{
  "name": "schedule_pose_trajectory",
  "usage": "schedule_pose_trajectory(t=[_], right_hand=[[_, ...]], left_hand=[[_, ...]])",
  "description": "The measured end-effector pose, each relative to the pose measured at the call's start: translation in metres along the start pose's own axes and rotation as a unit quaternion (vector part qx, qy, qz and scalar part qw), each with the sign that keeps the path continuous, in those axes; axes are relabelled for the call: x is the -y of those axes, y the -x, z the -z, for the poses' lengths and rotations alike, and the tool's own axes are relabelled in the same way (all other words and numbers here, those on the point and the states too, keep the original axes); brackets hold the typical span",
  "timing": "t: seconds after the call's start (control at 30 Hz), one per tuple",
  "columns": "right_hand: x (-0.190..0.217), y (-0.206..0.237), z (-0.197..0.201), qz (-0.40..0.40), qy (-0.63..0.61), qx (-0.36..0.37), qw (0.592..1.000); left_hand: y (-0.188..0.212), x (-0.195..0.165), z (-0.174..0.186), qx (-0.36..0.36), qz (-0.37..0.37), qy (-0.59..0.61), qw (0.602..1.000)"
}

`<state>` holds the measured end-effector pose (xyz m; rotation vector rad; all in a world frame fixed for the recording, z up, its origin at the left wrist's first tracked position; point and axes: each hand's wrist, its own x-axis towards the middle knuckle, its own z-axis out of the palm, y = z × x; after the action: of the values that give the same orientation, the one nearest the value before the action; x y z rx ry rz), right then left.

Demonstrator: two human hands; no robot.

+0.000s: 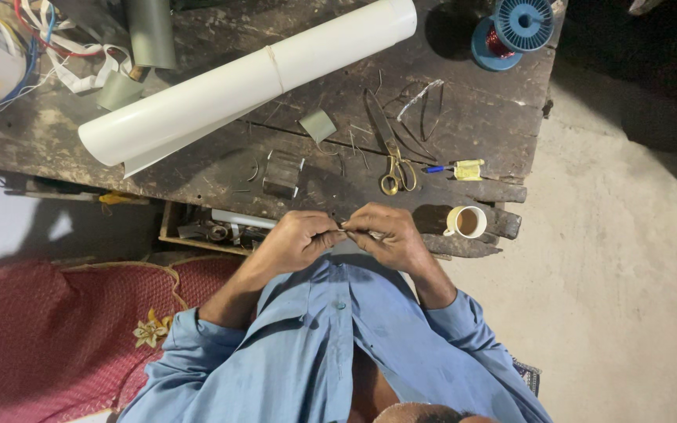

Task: The person sits at a workbench and assembles small white rectangular pieces onto a dark cylindrical component. They repeatedly pick up pieces, position them, and press them into place around the cylinder's circumference. Tools and materials including scissors, a roll of white sheet material, and a cup are visible on the table.

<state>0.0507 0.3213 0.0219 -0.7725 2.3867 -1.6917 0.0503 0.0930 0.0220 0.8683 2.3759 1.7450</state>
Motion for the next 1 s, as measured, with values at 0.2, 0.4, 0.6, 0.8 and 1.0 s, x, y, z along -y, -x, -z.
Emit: schedule_pose_trajectory(t=[0.2,0.4,0.6,0.8,1.0], right_hand=[[0.004,-0.004,-0.007,0.063,0.087,-0.057,0.993],[-0.024,0.005,-0.012,0.013,0.090,-0.071,0.993],[-0.075,0.014,0.008,-0.262,-0.069,-0.231,0.935],[-0.067,0.013,-0.002,-0.159,-0.274,-0.087,0.944],[-0.057,0.010,-0.021,-0.097,-0.268,-0.030,0.958]], left_hand=[[-0.001,-0.004,-0.007,-0.053,-0.075,-0.072,0.993],[-0.001,0.010,-0.024,-0.157,-0.114,-0.141,0.971],[0.013,0.027,0.016,-0.349,-0.024,-0.126,0.928],[0.015,0.029,-0.001,-0.275,0.194,0.240,0.910],[0.017,0.039,-0.037,-0.198,0.194,0.421,0.864]])
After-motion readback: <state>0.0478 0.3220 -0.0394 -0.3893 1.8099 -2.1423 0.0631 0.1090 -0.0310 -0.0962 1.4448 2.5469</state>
